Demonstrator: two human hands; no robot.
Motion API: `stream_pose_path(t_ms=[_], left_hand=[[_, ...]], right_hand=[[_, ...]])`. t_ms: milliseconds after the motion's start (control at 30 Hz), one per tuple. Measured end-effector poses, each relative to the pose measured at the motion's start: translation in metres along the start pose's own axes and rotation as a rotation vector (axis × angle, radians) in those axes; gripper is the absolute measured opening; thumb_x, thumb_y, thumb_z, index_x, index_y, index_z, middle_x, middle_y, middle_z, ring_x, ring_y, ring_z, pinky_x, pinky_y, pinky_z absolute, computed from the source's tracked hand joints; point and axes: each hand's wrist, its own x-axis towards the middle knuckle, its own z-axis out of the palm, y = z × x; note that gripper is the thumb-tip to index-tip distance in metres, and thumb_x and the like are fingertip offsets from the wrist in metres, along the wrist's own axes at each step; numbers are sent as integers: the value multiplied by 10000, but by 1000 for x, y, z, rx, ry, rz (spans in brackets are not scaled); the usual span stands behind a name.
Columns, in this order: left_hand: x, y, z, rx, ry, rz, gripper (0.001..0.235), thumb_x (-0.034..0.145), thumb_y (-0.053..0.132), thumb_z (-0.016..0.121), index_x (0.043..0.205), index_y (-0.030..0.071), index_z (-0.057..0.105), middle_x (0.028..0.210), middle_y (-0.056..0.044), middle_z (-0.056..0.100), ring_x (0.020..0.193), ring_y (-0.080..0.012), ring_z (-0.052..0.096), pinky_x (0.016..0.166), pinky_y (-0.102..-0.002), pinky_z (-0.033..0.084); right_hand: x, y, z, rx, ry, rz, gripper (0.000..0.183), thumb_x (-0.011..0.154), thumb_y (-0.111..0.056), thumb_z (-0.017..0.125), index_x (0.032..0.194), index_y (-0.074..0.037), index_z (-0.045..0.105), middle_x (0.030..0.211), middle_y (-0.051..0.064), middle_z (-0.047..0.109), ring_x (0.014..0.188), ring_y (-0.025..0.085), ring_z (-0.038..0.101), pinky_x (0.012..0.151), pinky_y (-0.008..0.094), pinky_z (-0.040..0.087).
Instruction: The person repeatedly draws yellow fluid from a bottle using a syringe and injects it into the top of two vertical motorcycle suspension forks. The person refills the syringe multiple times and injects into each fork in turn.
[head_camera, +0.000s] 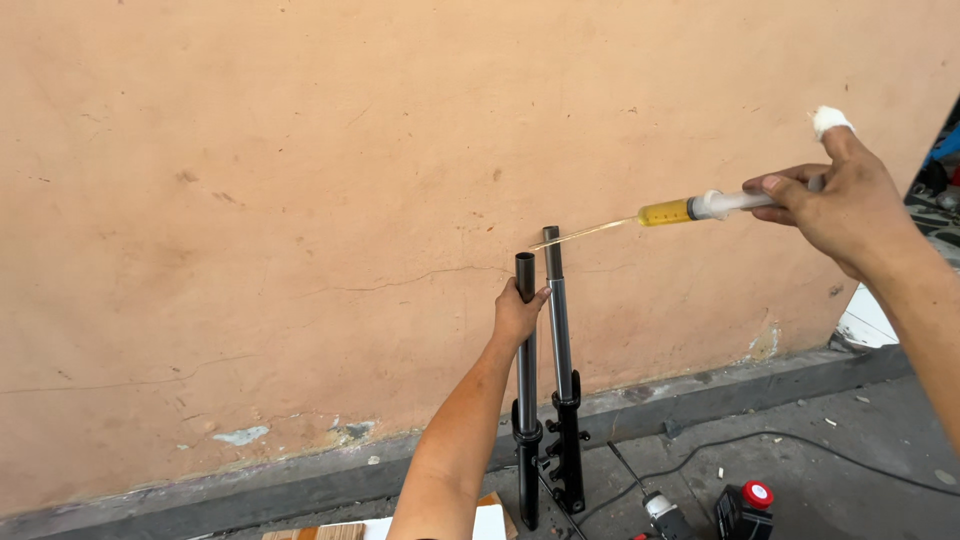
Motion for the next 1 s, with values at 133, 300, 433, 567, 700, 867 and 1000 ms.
stream_pose_path(t_ms=[133, 300, 433, 567, 700, 867, 1000], left_hand=[[-16, 9, -4, 9, -23, -13, 606, 889, 473, 720, 1298, 53, 564, 1186, -131, 702, 1073, -270, 675, 902, -380, 575], [-26, 9, 1, 63, -65, 62, 437, 885, 455, 765, 1046, 106, 558, 844, -23, 575, 799, -181, 563, 706, -340, 476], [-40, 40, 3, 71, -70, 46, 471, 874, 464, 765, 1089, 104, 552, 898, -47, 599, 834, -202, 568, 715, -365, 477], [-37, 59, 13, -95, -39, 86, 439, 878, 389, 788, 1132, 132, 538, 950, -24, 600, 865, -169, 540, 750, -336, 456], [-39, 69, 15, -218, -23, 121, 438, 838, 330, 841, 1161, 177, 588, 849, 14, 591, 797, -111, 513, 727, -288, 458], [-41, 65, 18, -365, -11, 258, 463, 843, 278, 829, 1239, 163, 618, 1222, -3, 632, 996, -103, 615, 920, -263, 491], [-46, 65, 13, -412, 18, 219, 538, 878, 330, 795, 1362, 222, 586, 855, 2, 509, 765, -103, 466, 734, -262, 468]], right_hand=[[-10, -13, -7, -55, -23, 52, 571, 1089, -8, 514, 1547, 51, 179, 1152, 162, 719, 976, 302, 703, 952, 332, 559], [-20, -35, -10, -207, -78, 54, 649, 1092, -63, 542, 1609, -13, 153, 1161, 150, 730, 1011, 302, 715, 921, 374, 535], [-20, -53, -10, -317, -147, 28, 319, 1092, -67, 558, 1346, -41, 366, 1165, 143, 723, 1022, 302, 723, 918, 410, 504], [-9, -59, -3, -477, -202, -112, 290, 1057, -124, 615, 1302, -48, 481, 1183, 61, 738, 1065, 240, 630, 877, 420, 426], [5, -58, 16, -324, -229, -287, 289, 1009, -69, 677, 1150, -54, 425, 1118, 41, 730, 1000, 175, 609, 808, 344, 444], [-4, -73, 54, -240, -272, -221, 294, 999, -72, 668, 1180, -81, 435, 1134, 34, 732, 1047, 161, 628, 955, 311, 470], [3, -58, 79, -193, -284, -145, 244, 1020, -76, 625, 1194, -107, 456, 1127, 22, 728, 1026, 174, 653, 922, 324, 496]])
